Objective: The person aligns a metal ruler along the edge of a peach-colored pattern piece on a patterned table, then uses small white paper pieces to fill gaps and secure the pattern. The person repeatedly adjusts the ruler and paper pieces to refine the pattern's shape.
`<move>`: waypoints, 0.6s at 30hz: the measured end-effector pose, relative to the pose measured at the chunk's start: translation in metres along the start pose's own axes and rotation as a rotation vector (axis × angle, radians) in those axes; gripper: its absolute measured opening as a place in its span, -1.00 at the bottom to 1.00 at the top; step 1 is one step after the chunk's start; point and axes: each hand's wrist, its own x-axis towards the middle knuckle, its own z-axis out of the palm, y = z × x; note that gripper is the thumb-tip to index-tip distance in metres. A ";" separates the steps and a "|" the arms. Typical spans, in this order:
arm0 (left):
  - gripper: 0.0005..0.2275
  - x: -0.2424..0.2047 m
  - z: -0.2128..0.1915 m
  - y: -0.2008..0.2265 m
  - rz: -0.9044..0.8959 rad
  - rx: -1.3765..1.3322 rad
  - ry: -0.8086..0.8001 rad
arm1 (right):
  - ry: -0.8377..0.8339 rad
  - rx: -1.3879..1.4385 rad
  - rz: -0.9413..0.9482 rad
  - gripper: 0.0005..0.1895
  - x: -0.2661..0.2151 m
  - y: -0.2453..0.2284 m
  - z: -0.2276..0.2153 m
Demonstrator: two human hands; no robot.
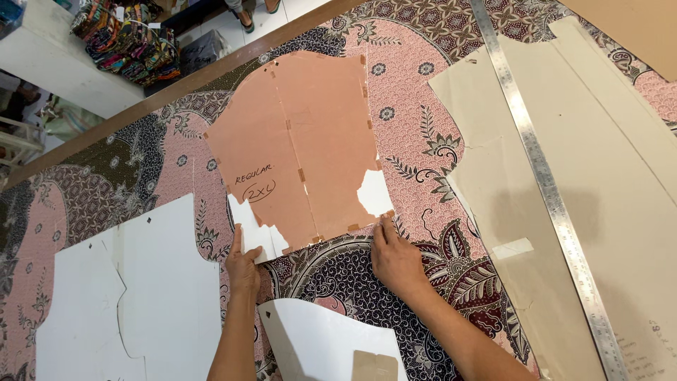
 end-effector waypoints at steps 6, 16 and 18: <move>-0.25 0.005 -0.003 -0.004 0.007 0.010 0.007 | 0.042 0.006 -0.013 -0.53 -0.001 0.001 0.001; -0.27 0.015 -0.010 -0.012 -0.041 -0.026 0.010 | 0.057 0.017 -0.015 -0.55 0.000 -0.001 -0.006; -0.28 0.017 -0.013 -0.013 -0.025 -0.034 -0.007 | -0.017 0.005 -0.006 -0.52 0.001 -0.001 -0.006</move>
